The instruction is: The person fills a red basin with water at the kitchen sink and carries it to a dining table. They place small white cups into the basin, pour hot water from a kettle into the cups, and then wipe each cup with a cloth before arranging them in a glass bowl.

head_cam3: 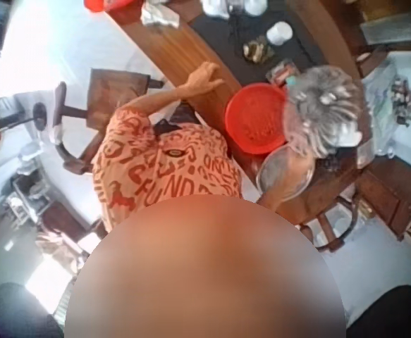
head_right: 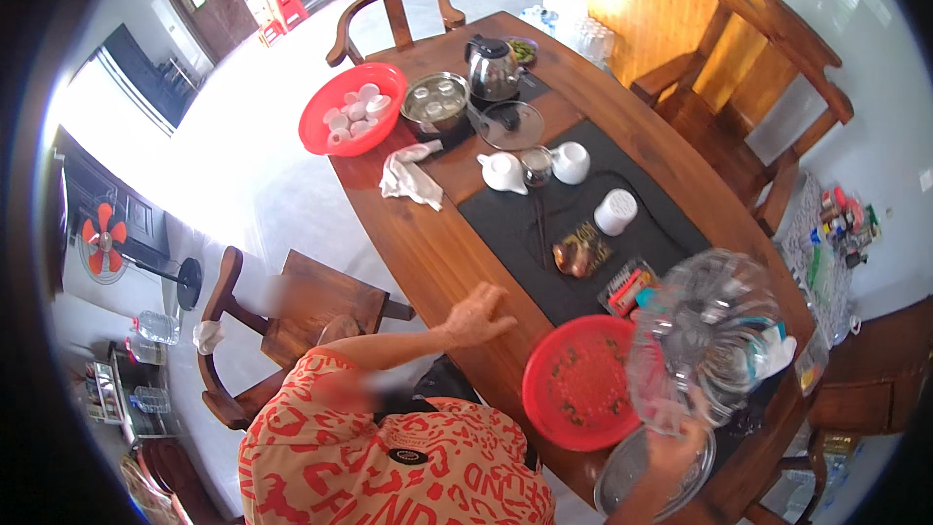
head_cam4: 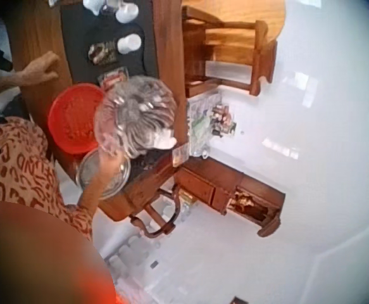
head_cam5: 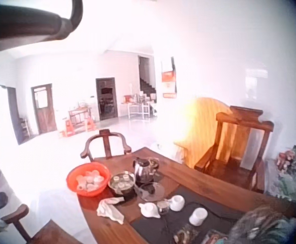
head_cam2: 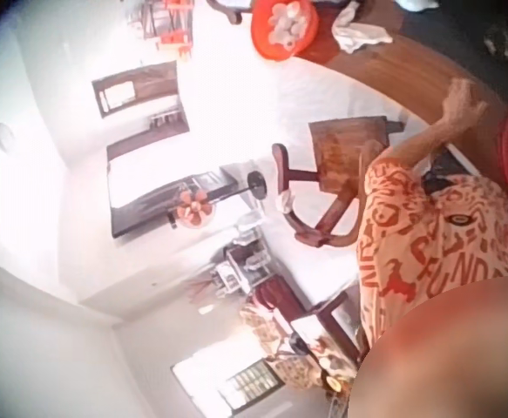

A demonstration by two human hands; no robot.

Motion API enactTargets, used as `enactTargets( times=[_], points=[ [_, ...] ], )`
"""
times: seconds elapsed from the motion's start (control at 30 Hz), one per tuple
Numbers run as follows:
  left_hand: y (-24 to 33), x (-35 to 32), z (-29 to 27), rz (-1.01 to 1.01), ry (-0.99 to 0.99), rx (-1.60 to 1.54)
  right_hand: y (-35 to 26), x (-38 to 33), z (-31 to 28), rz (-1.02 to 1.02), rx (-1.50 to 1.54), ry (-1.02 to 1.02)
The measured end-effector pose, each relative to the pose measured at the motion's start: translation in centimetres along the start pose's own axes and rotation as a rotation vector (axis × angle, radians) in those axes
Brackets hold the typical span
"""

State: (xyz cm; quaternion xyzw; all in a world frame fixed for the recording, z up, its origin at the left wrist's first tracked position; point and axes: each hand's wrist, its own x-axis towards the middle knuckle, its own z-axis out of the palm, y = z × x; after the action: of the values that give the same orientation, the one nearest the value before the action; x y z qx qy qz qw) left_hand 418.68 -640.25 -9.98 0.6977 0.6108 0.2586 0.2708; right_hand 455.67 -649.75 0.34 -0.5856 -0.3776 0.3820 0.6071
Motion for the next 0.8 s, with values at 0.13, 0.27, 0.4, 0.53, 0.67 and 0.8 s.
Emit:
enactTargets(
  times=[0.13,0.27,0.4,0.53,0.67,0.8],
  points=[
    [-10.0,5.4,-8.6,-0.027,0.329,0.312,0.2,0.2,14.3,0.482,0.505,-0.151],
    [-17.9,9.7,-14.4,-0.076,0.343,0.464,2.5,0.3,23.2,0.584,0.472,-0.437],
    [-20.3,12.1,-16.0,-0.056,0.276,0.462,3.2,0.4,29.2,0.632,0.432,-0.598],
    [-22.1,12.2,-15.6,0.163,0.250,0.322,4.4,0.7,32.3,0.669,0.393,-0.640],
    [-16.7,10.7,-19.2,0.242,0.243,0.183,4.2,1.1,33.2,0.694,0.379,-0.607],
    [-20.5,9.2,-21.6,-0.398,0.506,-0.103,2.8,2.2,34.4,0.614,0.360,-0.566]
  ],
)
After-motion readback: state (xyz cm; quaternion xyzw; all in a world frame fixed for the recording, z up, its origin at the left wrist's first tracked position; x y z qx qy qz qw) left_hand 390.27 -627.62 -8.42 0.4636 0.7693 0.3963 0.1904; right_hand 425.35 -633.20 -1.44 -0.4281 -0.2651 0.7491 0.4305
